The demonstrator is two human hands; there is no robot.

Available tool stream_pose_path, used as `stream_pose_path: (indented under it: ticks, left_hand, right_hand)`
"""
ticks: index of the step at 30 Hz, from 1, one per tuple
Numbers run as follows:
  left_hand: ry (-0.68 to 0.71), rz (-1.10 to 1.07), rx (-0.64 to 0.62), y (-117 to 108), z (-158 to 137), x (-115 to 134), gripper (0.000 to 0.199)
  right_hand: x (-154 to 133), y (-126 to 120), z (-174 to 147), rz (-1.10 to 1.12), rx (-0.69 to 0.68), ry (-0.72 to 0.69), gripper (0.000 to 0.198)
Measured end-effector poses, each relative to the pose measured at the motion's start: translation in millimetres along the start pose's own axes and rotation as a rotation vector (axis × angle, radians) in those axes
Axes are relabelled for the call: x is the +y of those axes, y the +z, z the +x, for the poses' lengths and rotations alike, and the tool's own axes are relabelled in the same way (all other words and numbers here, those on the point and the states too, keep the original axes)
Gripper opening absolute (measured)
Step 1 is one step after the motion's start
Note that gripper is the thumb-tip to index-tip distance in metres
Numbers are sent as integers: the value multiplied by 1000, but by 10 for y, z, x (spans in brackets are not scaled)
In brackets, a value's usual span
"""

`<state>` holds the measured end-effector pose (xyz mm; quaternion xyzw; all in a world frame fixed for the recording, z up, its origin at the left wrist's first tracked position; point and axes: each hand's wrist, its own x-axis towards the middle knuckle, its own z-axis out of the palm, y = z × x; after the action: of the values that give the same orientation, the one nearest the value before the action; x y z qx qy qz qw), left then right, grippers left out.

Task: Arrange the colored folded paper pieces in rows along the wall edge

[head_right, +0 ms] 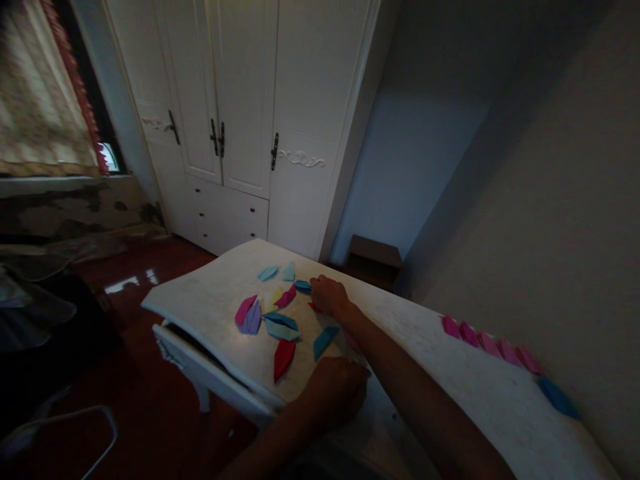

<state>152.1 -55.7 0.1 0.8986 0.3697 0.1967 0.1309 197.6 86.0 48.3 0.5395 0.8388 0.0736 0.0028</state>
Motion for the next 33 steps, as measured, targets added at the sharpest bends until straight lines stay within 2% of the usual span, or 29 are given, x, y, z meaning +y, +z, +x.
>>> stream_pose_path:
  ticks: [7,14,18,33]
  left_hand:
    - [-32,-61,-12,-34,6,-14,16]
    - [-71,-67,-2,-55,6,-11,21]
    - [-83,-82,3,-35,10,-30,21]
    - [-106,-118,49,-13,25,-39,21]
  right_hand:
    - [-4,115,173,-8,-1,25,29]
    - [-64,204,248,41,7,61,38]
    - [-45,257,285,64,30,67,31]
    - [136,333,-52,205,210,-27,17]
